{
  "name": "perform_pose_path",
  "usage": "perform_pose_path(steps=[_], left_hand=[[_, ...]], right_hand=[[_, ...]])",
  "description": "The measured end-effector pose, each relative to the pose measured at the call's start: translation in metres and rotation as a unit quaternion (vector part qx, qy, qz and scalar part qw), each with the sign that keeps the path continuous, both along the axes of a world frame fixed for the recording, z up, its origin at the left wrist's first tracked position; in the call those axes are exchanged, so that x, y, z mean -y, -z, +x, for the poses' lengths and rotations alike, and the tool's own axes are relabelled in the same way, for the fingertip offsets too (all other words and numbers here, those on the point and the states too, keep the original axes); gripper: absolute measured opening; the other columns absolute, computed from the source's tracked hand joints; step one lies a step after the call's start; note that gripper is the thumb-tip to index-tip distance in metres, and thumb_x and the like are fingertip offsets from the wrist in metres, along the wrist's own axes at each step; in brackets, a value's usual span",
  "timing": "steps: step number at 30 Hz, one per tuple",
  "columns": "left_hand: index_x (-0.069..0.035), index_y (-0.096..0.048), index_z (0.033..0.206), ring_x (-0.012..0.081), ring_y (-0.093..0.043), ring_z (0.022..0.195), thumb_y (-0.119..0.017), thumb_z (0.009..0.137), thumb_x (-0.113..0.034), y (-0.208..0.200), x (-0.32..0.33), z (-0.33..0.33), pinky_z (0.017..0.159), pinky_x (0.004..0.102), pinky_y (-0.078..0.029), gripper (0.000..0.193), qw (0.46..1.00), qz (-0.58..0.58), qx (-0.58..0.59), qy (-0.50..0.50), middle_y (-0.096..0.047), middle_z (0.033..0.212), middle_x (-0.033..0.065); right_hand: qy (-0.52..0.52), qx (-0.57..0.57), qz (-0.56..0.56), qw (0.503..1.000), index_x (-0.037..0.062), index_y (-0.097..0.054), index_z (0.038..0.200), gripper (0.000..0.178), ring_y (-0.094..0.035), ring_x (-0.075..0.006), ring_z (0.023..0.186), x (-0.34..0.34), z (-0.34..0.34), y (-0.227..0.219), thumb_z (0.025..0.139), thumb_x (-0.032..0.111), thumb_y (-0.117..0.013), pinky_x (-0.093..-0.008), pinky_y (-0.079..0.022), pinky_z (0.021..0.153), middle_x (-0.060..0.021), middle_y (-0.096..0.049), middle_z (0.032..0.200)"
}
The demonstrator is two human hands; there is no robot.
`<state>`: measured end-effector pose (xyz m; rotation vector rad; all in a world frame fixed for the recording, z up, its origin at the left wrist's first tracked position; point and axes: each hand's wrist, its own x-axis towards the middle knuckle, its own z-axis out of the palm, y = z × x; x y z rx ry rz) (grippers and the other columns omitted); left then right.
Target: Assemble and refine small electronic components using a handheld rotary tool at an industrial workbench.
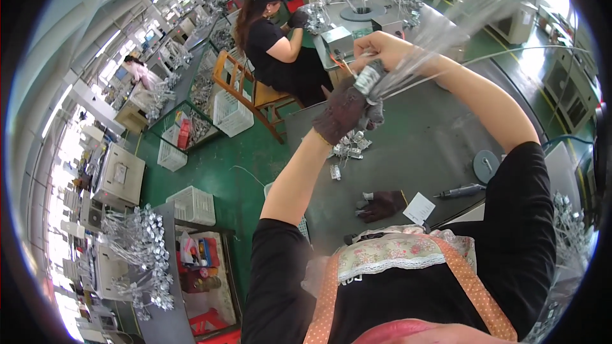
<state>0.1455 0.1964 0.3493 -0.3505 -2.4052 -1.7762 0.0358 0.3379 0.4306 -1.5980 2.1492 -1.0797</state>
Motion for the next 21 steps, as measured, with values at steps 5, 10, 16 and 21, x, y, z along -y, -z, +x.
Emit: perform_pose_path(steps=[5,10,16,21], left_hand=[[-0.002,-0.063,0.097,0.0143,-0.058,0.049,-0.044,0.099,-0.049,-0.01,-0.004,0.002,0.045,0.028,-0.046,0.051,0.982,0.188,-0.003,-0.023,-0.058,0.061,0.0041],[-0.003,-0.064,0.095,0.0137,-0.058,0.048,-0.045,0.099,-0.049,0.004,0.004,-0.016,0.045,0.0269,-0.045,0.05,0.981,0.177,-0.035,-0.072,-0.06,0.062,0.0036],[-0.004,-0.061,0.105,0.0128,-0.061,0.075,-0.057,0.095,-0.036,-0.005,-0.003,-0.015,0.067,0.0286,-0.049,0.034,0.975,0.205,0.025,-0.077,-0.064,0.085,0.0032],[-0.005,-0.06,0.111,0.0184,-0.063,0.091,-0.058,0.093,-0.023,0.076,-0.006,-0.05,0.074,0.0324,-0.051,0.025,0.983,0.011,-0.18,-0.025,-0.064,0.098,0.0083]], right_hand=[[0.051,0.115,0.016,0.992,0.0054,-0.063,0.088,0.026,-0.051,-0.0055,0.059,-0.044,0.005,-0.008,0.088,0.031,-0.068,-0.0219,-0.039,0.048,0.0038,-0.051,0.063],[0.155,0.025,0.055,0.986,0.0064,-0.06,0.097,0.025,-0.054,-0.0121,0.055,-0.075,0.041,0.002,0.089,0.03,-0.066,-0.0269,-0.043,0.047,0.0013,-0.055,0.066],[0.1,-0.479,0.071,0.869,0.0062,-0.056,0.092,0.023,-0.058,-0.024,0.082,-0.09,0.114,0.021,0.07,0.008,-0.062,-0.0336,-0.049,0.063,-0.0063,-0.055,0.083],[0.036,-0.695,0.054,0.716,0.0076,-0.06,0.086,0.018,-0.055,-0.0211,0.09,-0.067,0.147,-0.012,0.069,0.013,-0.062,-0.034,-0.049,0.075,-0.0048,-0.053,0.093]])
